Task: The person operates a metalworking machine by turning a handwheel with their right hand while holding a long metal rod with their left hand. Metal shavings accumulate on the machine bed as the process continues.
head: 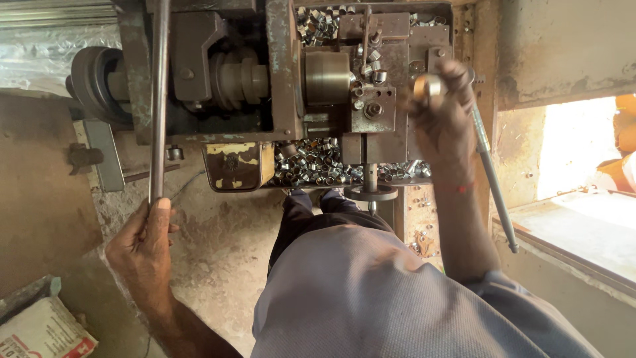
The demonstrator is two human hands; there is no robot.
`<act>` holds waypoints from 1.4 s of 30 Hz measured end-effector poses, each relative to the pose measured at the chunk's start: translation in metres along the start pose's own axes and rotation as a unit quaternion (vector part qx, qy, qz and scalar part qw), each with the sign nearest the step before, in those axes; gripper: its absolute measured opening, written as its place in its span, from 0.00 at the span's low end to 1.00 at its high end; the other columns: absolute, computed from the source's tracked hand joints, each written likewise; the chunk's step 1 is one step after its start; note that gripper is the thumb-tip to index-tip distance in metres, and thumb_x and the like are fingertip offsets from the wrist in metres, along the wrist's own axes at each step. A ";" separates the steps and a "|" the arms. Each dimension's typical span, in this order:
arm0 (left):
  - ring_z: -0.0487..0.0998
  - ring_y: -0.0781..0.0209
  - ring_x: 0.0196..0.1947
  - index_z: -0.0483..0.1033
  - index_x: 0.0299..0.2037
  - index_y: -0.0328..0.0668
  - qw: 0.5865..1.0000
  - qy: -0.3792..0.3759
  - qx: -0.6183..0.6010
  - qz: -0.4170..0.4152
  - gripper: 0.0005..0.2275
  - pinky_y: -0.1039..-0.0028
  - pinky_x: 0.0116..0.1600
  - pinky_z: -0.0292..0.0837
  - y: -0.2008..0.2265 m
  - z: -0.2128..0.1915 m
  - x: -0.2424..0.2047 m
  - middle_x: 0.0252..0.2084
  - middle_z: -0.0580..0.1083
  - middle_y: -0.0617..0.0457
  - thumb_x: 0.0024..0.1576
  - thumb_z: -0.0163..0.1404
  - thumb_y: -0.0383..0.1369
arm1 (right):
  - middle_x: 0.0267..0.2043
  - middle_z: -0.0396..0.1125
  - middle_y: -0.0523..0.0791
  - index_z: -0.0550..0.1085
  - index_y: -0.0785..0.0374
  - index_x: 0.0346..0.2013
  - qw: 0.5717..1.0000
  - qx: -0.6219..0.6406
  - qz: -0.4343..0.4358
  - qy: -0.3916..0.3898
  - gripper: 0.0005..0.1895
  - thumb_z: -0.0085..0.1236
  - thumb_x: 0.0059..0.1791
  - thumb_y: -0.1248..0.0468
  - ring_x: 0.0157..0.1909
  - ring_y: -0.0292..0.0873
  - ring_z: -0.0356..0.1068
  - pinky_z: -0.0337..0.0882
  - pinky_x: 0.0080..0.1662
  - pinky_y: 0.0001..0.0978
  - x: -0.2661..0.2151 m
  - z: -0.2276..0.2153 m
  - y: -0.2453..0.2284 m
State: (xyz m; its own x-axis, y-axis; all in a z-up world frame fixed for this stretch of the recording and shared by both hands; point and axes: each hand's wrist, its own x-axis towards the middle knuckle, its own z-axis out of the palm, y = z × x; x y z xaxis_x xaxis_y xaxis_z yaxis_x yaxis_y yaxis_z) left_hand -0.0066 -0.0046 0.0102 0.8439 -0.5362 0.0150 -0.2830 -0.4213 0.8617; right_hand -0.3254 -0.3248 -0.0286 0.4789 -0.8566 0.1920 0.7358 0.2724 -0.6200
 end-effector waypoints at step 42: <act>0.78 0.69 0.28 0.82 0.52 0.36 1.000 -0.004 -0.011 -0.021 0.14 0.80 0.31 0.70 0.010 -0.001 0.000 0.34 0.80 0.50 0.62 0.58 0.37 | 0.41 0.78 0.47 0.80 0.63 0.36 0.893 -0.447 0.001 -0.057 0.05 0.69 0.47 0.68 0.39 0.37 0.80 0.78 0.38 0.25 -0.075 0.066 0.041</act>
State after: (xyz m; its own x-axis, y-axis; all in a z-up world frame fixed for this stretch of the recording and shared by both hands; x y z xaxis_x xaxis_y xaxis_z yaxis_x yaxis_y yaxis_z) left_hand -0.0087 -0.0085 0.0191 0.8506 -0.5251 -0.0252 -0.2380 -0.4274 0.8722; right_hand -0.2997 -0.2202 -0.0189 0.5628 -0.7925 0.2347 0.0830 -0.2283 -0.9700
